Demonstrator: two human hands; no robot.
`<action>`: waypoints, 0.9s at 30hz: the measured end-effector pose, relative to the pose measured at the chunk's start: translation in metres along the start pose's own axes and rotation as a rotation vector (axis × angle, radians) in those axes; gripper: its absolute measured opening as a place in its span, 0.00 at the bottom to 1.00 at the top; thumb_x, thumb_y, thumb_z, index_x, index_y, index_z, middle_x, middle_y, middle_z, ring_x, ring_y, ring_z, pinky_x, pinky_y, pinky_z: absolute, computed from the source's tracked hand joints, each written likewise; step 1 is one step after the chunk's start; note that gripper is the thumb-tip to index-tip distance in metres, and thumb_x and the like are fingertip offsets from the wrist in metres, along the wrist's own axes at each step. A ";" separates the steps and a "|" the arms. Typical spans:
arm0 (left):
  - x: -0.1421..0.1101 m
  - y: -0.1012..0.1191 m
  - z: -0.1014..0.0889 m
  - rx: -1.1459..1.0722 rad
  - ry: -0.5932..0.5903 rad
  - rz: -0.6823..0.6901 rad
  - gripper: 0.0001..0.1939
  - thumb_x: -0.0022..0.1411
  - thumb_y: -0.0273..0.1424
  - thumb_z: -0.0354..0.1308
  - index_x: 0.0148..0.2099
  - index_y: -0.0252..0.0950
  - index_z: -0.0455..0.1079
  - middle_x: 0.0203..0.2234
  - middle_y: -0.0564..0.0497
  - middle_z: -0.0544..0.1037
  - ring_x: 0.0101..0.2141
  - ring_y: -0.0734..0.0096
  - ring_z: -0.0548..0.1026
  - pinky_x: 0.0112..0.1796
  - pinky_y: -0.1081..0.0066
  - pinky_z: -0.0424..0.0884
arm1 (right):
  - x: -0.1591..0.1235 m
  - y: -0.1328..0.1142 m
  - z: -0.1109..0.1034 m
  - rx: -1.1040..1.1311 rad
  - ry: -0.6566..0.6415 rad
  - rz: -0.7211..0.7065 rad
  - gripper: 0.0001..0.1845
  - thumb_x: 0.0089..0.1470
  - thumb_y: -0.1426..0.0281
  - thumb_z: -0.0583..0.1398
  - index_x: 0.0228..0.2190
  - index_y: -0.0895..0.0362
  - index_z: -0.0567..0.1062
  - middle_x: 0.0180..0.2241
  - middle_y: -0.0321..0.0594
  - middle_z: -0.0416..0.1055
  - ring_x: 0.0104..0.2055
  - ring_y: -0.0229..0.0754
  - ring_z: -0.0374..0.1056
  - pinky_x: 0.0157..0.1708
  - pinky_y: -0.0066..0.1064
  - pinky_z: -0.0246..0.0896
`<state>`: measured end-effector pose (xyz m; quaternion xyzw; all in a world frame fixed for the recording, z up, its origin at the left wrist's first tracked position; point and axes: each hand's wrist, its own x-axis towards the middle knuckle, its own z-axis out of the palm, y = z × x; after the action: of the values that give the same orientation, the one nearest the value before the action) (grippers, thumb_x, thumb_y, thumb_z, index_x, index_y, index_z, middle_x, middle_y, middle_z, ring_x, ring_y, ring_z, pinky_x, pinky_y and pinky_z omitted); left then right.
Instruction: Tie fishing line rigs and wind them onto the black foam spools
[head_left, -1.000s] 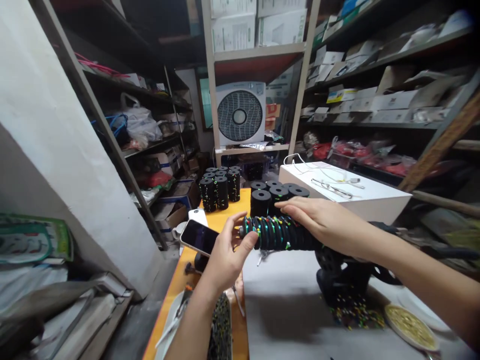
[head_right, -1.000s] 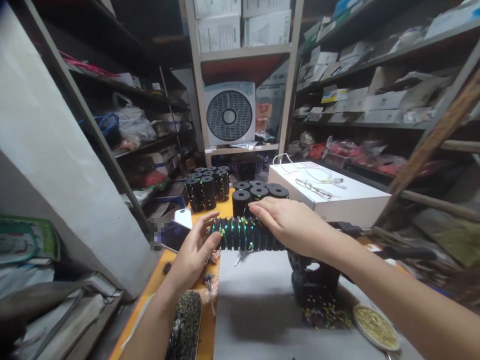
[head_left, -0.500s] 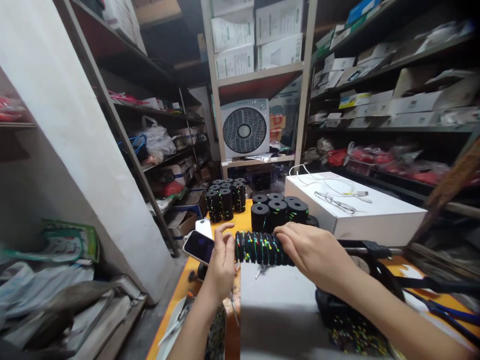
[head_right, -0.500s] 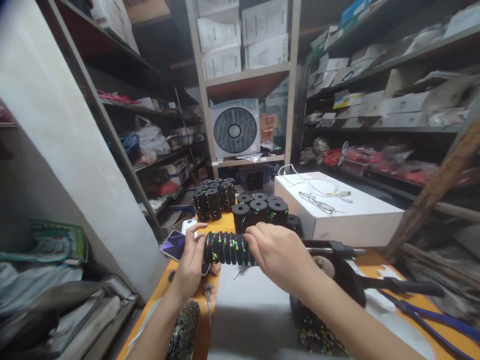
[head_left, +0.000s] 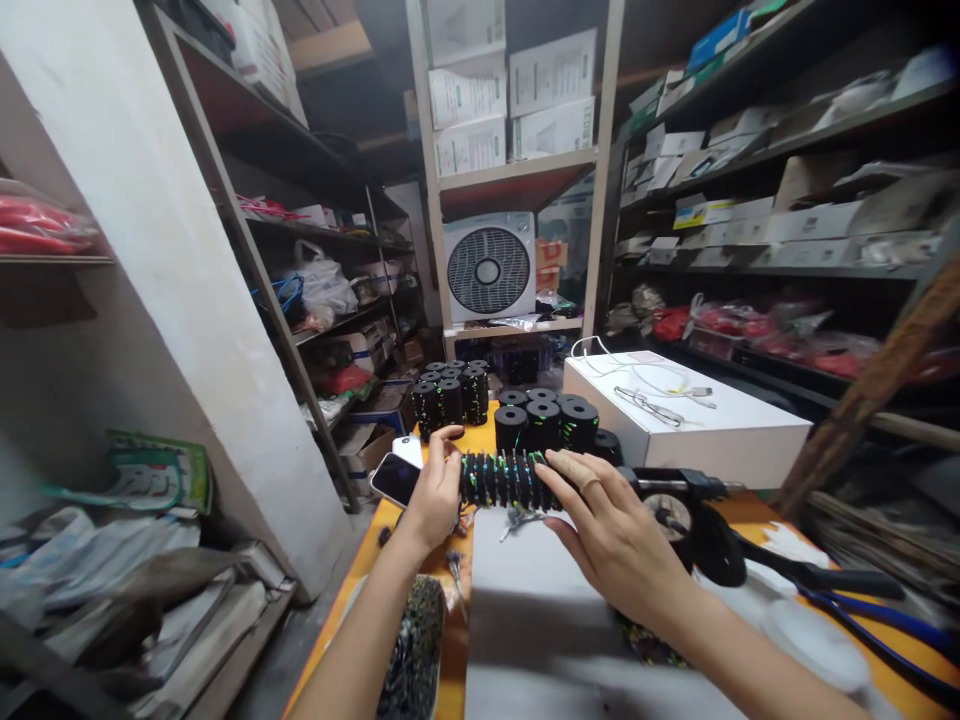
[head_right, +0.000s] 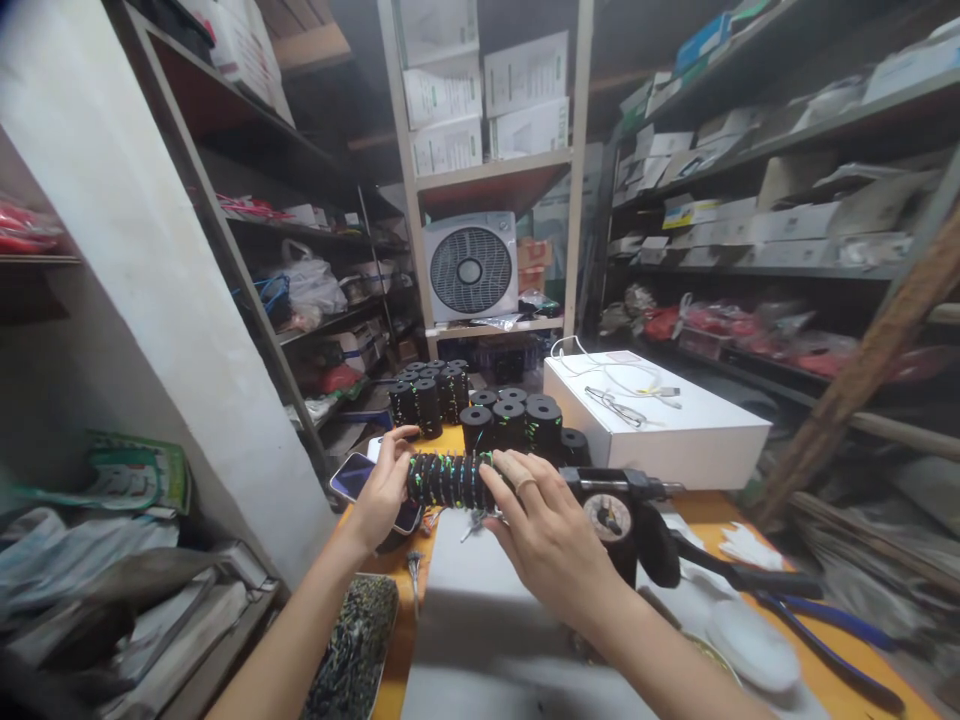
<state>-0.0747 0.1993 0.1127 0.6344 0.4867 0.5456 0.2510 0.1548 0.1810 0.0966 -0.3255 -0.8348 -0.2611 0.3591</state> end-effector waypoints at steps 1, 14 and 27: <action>-0.003 0.002 -0.001 0.002 0.001 0.023 0.15 0.67 0.33 0.46 0.53 0.40 0.62 0.37 0.50 0.69 0.34 0.68 0.67 0.39 0.69 0.63 | 0.000 0.000 0.001 0.005 0.005 0.009 0.24 0.61 0.68 0.55 0.57 0.62 0.64 0.56 0.54 0.64 0.58 0.55 0.59 0.56 0.53 0.60; -0.015 -0.008 0.001 -0.138 0.041 -0.035 0.22 0.67 0.47 0.43 0.52 0.39 0.64 0.21 0.57 0.62 0.19 0.75 0.58 0.21 0.74 0.56 | -0.003 0.000 0.007 0.044 0.045 0.032 0.24 0.62 0.66 0.54 0.57 0.61 0.64 0.56 0.53 0.65 0.59 0.53 0.59 0.57 0.51 0.58; -0.023 -0.018 -0.001 -0.389 0.067 -0.091 0.19 0.68 0.47 0.44 0.53 0.42 0.59 0.26 0.56 0.68 0.19 0.79 0.61 0.20 0.79 0.57 | -0.001 0.001 0.003 0.113 0.005 0.038 0.24 0.62 0.66 0.54 0.57 0.60 0.63 0.57 0.51 0.62 0.60 0.53 0.56 0.58 0.50 0.57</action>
<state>-0.0799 0.1861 0.0877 0.5328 0.4085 0.6381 0.3769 0.1552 0.1835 0.0938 -0.3198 -0.8411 -0.2076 0.3837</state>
